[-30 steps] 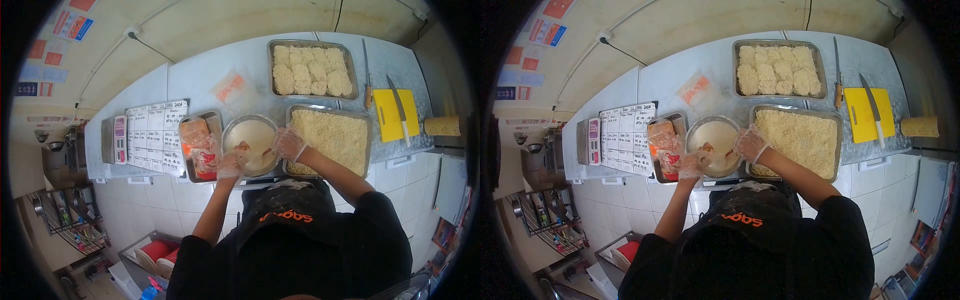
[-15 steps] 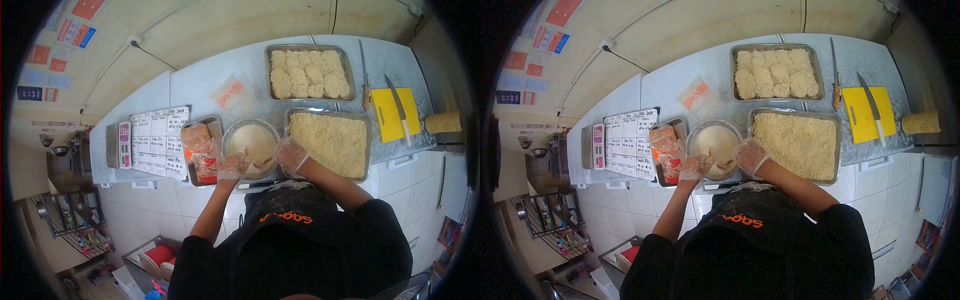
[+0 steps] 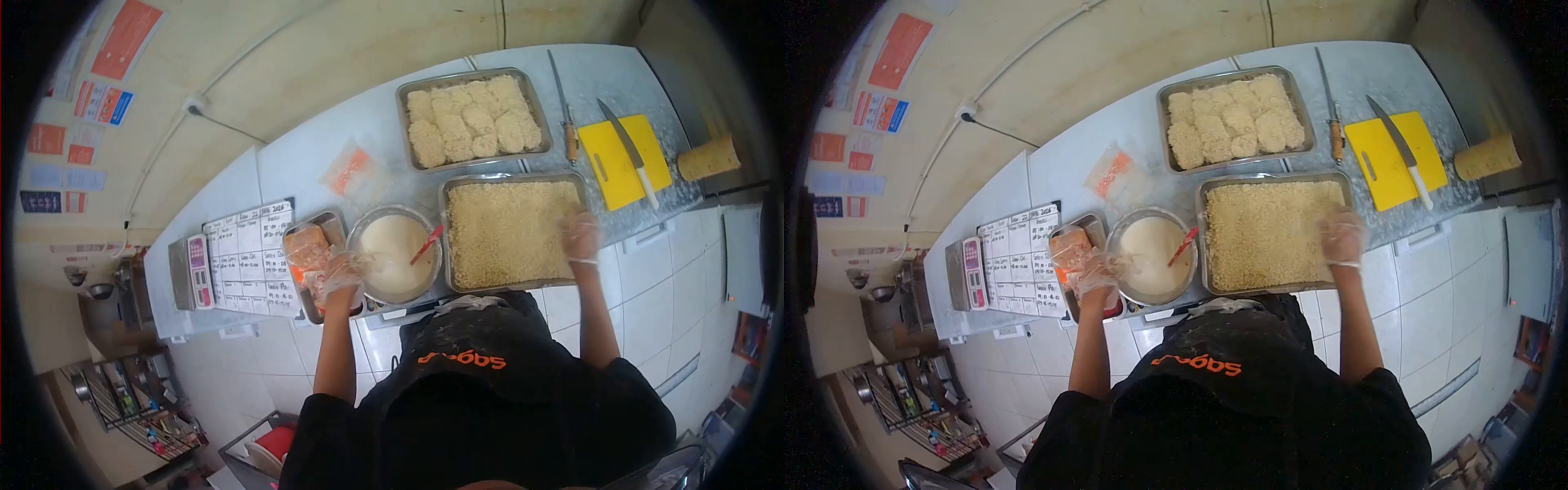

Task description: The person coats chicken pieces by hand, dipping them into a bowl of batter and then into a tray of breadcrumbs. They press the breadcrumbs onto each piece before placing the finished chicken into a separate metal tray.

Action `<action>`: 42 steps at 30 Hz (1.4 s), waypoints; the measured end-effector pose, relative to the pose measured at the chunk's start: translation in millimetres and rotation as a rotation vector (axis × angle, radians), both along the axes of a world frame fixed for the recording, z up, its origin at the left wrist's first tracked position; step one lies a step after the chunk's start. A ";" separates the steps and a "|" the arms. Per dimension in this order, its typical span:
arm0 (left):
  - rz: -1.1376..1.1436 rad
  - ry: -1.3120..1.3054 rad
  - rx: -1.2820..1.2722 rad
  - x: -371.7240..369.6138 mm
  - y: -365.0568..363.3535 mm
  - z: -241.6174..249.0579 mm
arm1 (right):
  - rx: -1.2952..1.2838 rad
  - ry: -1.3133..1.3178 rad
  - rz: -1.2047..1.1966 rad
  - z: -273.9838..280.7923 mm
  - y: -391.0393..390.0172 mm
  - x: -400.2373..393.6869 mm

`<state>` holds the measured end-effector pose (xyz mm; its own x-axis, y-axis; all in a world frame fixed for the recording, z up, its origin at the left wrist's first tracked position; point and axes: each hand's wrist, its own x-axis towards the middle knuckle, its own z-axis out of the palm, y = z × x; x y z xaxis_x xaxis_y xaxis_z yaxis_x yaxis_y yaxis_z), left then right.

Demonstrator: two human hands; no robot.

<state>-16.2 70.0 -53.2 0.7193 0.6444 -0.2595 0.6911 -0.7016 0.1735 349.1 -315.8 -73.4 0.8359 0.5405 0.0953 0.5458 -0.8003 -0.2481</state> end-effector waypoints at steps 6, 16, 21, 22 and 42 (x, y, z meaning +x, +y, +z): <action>0.127 -0.148 -0.064 -1.0 -8.6 48.4 | -0.321 0.268 -0.240 -65.1 -99.4 28.5; 0.047 -0.164 -0.407 89.8 -60.3 130.2 | -0.146 0.031 -0.184 -30.1 -77.0 36.7; -0.141 -0.287 -0.705 155.6 -105.0 101.2 | 0.047 0.037 -0.152 -21.8 -64.6 16.6; -0.165 -0.239 -0.694 166.3 -111.3 87.2 | 0.098 -0.018 -0.128 -13.7 -59.0 7.4; 0.251 -0.351 -0.272 -7.7 -15.0 100.3 | 0.007 0.705 0.519 12.0 79.0 18.4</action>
